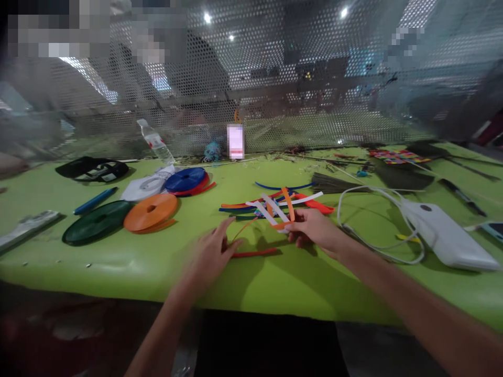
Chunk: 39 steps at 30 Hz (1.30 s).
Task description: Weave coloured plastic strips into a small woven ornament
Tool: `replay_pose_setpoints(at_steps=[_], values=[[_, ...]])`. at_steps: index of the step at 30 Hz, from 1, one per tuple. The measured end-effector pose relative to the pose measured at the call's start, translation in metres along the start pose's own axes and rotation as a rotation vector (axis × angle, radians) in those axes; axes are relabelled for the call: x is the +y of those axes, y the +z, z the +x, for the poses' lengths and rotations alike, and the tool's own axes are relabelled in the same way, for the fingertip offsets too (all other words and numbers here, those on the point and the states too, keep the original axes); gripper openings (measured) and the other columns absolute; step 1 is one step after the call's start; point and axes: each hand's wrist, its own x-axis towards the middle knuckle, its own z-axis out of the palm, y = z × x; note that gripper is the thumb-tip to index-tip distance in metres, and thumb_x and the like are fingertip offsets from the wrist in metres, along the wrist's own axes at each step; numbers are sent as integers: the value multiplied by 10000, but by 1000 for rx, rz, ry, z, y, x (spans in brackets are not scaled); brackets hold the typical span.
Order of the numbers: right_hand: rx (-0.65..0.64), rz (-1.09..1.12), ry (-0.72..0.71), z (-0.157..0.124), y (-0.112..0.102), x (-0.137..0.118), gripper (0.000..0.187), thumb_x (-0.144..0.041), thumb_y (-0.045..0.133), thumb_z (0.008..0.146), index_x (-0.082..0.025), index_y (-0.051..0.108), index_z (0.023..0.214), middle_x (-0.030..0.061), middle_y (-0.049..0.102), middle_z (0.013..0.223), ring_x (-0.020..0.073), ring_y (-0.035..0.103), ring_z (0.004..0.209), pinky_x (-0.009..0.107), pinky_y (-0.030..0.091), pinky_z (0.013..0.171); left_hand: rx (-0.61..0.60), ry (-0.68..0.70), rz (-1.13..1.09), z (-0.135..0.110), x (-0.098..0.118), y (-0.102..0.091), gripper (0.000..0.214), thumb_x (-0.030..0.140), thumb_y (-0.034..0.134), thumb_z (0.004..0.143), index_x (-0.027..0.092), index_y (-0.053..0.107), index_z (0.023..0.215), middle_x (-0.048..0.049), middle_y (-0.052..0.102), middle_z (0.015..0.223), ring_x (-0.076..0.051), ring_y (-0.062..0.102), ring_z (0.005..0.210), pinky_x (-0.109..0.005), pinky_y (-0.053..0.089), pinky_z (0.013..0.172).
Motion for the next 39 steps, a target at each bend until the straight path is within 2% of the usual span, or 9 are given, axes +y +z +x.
replay_pose_setpoints(at_steps=[2,6,9,14,16,22,29,34,39], values=[[-24,-18,-6,5,1,-2,155,-319,762,729,-238,696,843,2,684,684,119,563,551,234,470,528,-32,-23,26,1,-4,-6,502,361,578,1039,193,476,1500,-65,729,951,-253,674,784,-346,462,720],[-70,-52,-3,19,2,-6,195,-354,795,695,-241,704,827,37,726,699,162,616,557,292,512,571,-129,55,-73,3,-13,-16,295,307,612,1011,224,644,1293,-32,697,970,-214,657,799,-322,447,733],[-93,-57,-12,30,2,-6,238,-378,807,670,-235,708,831,53,735,691,189,653,577,317,536,601,-158,96,-127,4,-18,-17,237,277,635,990,234,672,1219,-27,673,995,-196,642,824,-307,437,743],[-124,-59,-27,36,-1,7,344,-463,785,703,-236,721,955,52,718,640,220,659,551,337,513,548,-86,124,-218,1,-28,3,202,255,632,969,232,703,1157,-25,642,925,-177,599,765,-279,412,690],[-110,-62,-42,35,-3,14,361,-504,783,689,-243,711,928,59,707,628,237,650,537,359,509,535,-50,154,-272,-4,-34,11,208,216,649,938,235,719,1132,-22,627,884,-179,595,757,-269,401,664],[-45,-116,-78,28,-3,23,353,-583,775,668,-313,713,886,62,655,604,262,597,507,386,449,464,44,273,-432,-13,-40,21,312,-7,603,828,232,748,966,-33,633,1013,-171,622,924,-258,471,812],[-23,-151,-102,29,0,25,296,-581,740,677,-356,694,863,31,619,554,242,580,473,383,452,488,88,241,-525,-4,-45,31,214,136,740,824,194,756,1029,-48,633,934,-182,605,832,-247,439,698],[-25,-150,-99,30,0,25,394,-570,756,670,-287,690,936,24,623,563,202,560,464,330,421,471,7,152,-558,-3,-42,25,154,235,745,879,203,774,1026,-47,641,940,-176,602,830,-251,429,718],[3,-179,-176,40,-7,32,510,-575,740,711,-202,694,1056,5,610,556,164,532,494,278,386,487,-88,144,-406,1,-37,22,144,252,855,764,197,749,845,-4,617,822,-165,549,769,-253,331,675]])
